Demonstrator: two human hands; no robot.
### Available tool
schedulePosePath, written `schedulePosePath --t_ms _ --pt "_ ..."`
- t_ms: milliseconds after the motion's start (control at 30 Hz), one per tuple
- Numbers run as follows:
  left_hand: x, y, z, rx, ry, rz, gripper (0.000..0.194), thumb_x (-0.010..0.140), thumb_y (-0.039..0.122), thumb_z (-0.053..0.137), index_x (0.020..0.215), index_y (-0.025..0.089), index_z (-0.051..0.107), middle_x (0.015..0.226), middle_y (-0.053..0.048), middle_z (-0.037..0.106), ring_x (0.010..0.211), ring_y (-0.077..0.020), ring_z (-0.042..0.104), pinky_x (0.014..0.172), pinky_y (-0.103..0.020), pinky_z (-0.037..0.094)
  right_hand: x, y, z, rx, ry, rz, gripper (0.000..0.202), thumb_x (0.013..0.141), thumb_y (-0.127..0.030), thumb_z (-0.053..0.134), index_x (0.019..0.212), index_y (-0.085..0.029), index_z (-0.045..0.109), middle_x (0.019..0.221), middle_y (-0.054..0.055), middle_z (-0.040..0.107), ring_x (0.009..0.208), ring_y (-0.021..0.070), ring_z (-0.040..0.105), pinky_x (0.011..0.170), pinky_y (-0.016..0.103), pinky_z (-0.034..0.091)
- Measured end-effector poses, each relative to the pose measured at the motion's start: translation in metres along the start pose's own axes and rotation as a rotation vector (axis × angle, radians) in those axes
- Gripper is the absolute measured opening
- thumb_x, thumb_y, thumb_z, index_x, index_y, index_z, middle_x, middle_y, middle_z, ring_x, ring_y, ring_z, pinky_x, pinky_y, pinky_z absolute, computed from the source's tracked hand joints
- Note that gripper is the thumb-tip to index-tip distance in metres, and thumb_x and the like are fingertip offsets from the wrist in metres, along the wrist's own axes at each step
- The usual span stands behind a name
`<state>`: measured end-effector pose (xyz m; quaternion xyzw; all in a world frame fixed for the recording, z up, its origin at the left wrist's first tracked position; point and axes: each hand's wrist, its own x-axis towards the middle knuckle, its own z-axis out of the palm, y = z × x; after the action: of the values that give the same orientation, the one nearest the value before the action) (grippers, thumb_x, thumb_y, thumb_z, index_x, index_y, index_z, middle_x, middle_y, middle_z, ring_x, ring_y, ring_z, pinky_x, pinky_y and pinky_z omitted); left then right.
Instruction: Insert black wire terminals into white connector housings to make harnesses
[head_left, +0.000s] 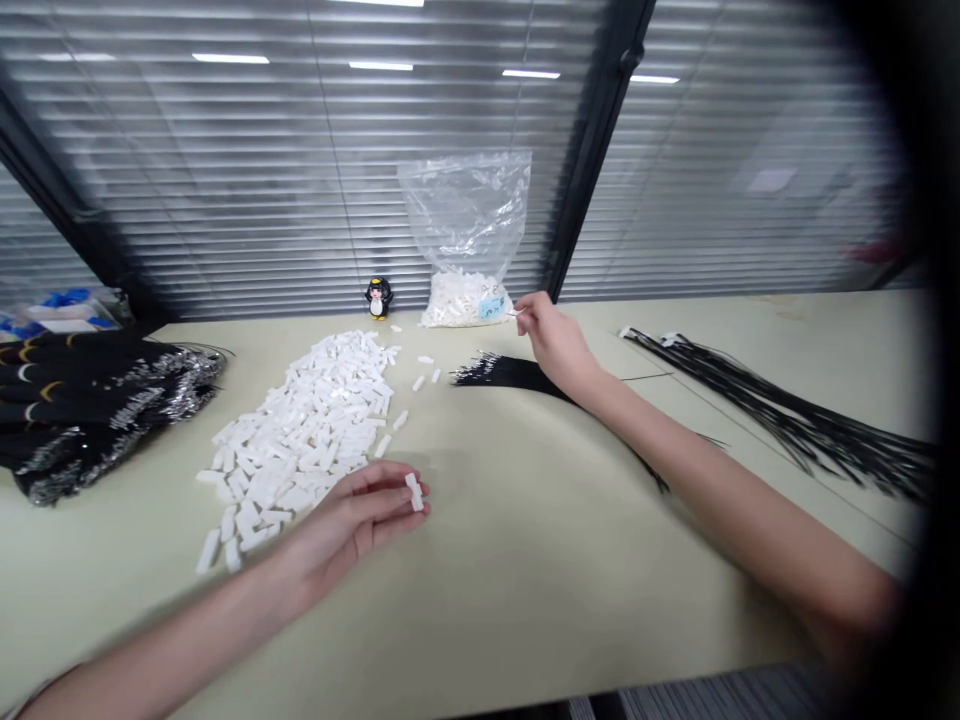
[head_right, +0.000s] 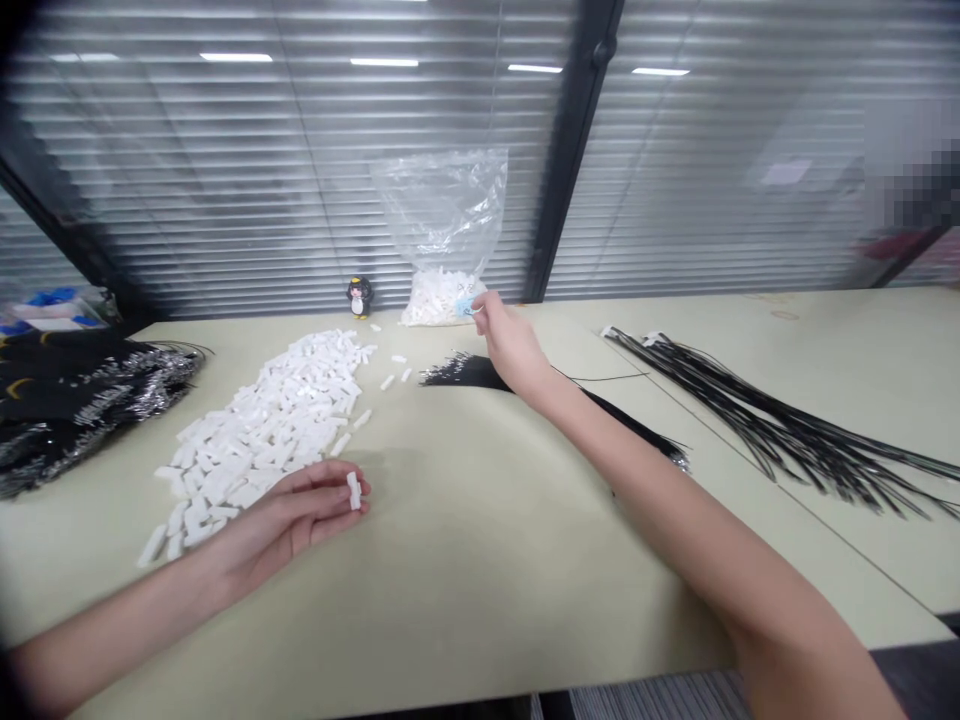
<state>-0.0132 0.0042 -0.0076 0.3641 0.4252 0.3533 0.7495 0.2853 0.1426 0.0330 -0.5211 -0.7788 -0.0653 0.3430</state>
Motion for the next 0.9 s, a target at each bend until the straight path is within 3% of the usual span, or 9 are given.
schedulePosePath --t_ms 167,333,433,600,900 --pt "-0.003 0.001 0.003 0.042 -0.058 0.026 0.019 0.078 0.018 0.068 0.097 0.017 0.062 0.106 -0.008 0.065 0.095 -0.0167 0.062 0.086 -0.027 0.052 -0.048 -0.074 -0.018 0.198 -0.039 -0.132 0.025 0.094 -0.024 0.026 0.110 -0.022 0.045 0.096 0.002 0.060 0.087 0.0084 0.057 0.079 0.022 0.045" --pt "-0.006 -0.001 0.004 0.103 -0.139 0.076 0.016 0.080 0.019 0.066 0.095 0.019 0.059 0.096 -0.004 0.063 0.086 -0.0118 0.058 0.075 -0.023 0.050 -0.104 -0.122 -0.013 0.338 -0.165 -0.255 0.014 0.091 -0.026 0.042 0.102 -0.026 0.050 0.085 -0.003 0.063 0.075 0.0043 0.059 0.065 0.016 0.046" --pt "-0.007 -0.004 0.003 0.152 -0.144 0.103 0.020 0.079 0.020 0.067 0.097 0.020 0.060 0.088 -0.001 0.059 0.081 -0.0099 0.055 0.071 -0.021 0.047 -0.116 -0.131 -0.011 0.422 -0.202 -0.198 0.010 0.091 -0.028 0.043 0.092 -0.025 0.052 0.078 -0.003 0.061 0.070 0.0048 0.056 0.060 0.017 0.044" --pt "-0.007 -0.006 0.005 0.247 -0.114 0.115 0.020 0.074 0.022 0.072 0.091 0.018 0.061 0.078 0.000 0.057 0.073 -0.0087 0.052 0.068 -0.019 0.042 -0.122 -0.133 -0.009 0.439 -0.237 -0.148 0.009 0.088 -0.026 0.047 0.091 -0.026 0.055 0.080 -0.002 0.059 0.072 0.0057 0.054 0.060 0.020 0.044" --pt "-0.006 -0.006 0.008 0.296 -0.178 0.092 0.024 0.071 0.018 0.074 0.085 0.017 0.054 0.073 0.002 0.058 0.067 -0.0079 0.051 0.060 -0.018 0.039 -0.126 -0.136 -0.008 0.449 -0.146 -0.169 0.006 0.080 -0.014 0.052 0.082 -0.018 0.057 0.064 -0.002 0.048 0.063 0.0045 0.043 0.057 0.017 0.036"
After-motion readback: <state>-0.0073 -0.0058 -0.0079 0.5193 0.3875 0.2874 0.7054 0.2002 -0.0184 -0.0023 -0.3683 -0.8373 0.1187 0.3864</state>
